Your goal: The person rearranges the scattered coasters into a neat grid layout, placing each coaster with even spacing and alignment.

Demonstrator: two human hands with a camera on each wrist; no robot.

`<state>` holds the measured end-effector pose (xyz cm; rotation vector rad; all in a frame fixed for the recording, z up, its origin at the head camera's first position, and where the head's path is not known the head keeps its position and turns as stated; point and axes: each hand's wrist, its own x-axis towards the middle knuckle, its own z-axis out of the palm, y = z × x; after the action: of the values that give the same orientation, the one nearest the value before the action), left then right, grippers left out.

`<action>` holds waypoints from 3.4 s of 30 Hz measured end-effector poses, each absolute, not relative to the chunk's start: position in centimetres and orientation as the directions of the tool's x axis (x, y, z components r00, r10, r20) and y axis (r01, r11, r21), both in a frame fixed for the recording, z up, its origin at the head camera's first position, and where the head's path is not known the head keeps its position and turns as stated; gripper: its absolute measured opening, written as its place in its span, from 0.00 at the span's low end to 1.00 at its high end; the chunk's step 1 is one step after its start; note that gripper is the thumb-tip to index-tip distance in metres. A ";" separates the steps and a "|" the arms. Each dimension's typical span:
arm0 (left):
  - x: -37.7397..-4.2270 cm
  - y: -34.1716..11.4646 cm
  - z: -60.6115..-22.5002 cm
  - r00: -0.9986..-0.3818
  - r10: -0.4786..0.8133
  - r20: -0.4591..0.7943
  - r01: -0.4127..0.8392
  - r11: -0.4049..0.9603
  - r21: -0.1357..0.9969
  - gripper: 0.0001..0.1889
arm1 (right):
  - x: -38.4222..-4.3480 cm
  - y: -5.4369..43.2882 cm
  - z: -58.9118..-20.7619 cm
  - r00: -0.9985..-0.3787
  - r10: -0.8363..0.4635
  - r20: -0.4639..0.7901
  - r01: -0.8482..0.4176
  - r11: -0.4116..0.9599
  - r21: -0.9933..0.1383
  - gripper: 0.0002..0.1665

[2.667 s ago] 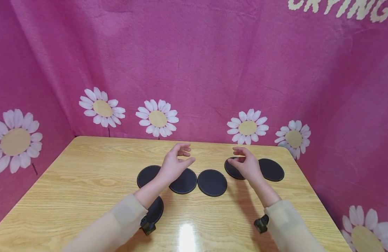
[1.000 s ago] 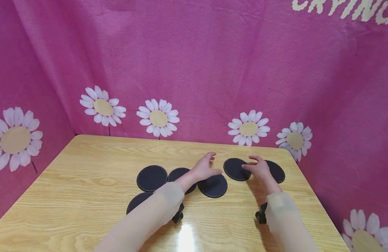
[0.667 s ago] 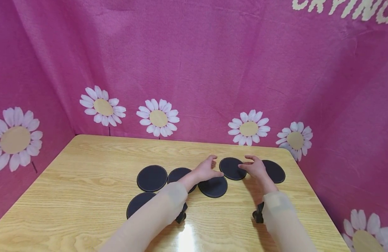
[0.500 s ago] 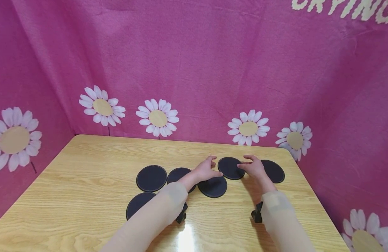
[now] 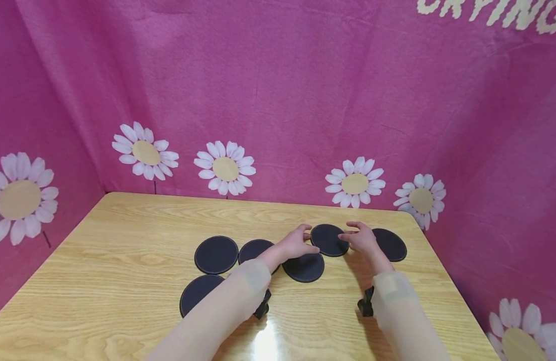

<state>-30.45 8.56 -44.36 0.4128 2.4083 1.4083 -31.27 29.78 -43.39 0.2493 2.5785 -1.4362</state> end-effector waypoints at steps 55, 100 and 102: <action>-28.6 6.5 -39.9 -0.970 0.007 0.243 0.224 0.416 0.881 0.32 | -28.7 25.6 -37.5 -0.999 -0.028 0.015 -0.028 0.540 -0.842 0.34; -24.0 -1.8 -34.1 -0.973 0.167 0.158 0.194 0.235 0.952 0.32 | -23.3 20.2 -33.5 -0.973 -0.143 0.182 -0.230 0.504 -0.832 0.33; -23.7 -2.1 -34.1 -0.971 0.175 0.161 0.200 0.237 0.951 0.32 | -22.9 20.0 -33.5 -0.974 -0.144 0.173 -0.223 0.504 -0.834 0.33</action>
<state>-23.67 -2.11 -34.06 0.3772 2.4867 1.9164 -22.93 19.98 -33.48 -0.3414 2.7941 -1.5688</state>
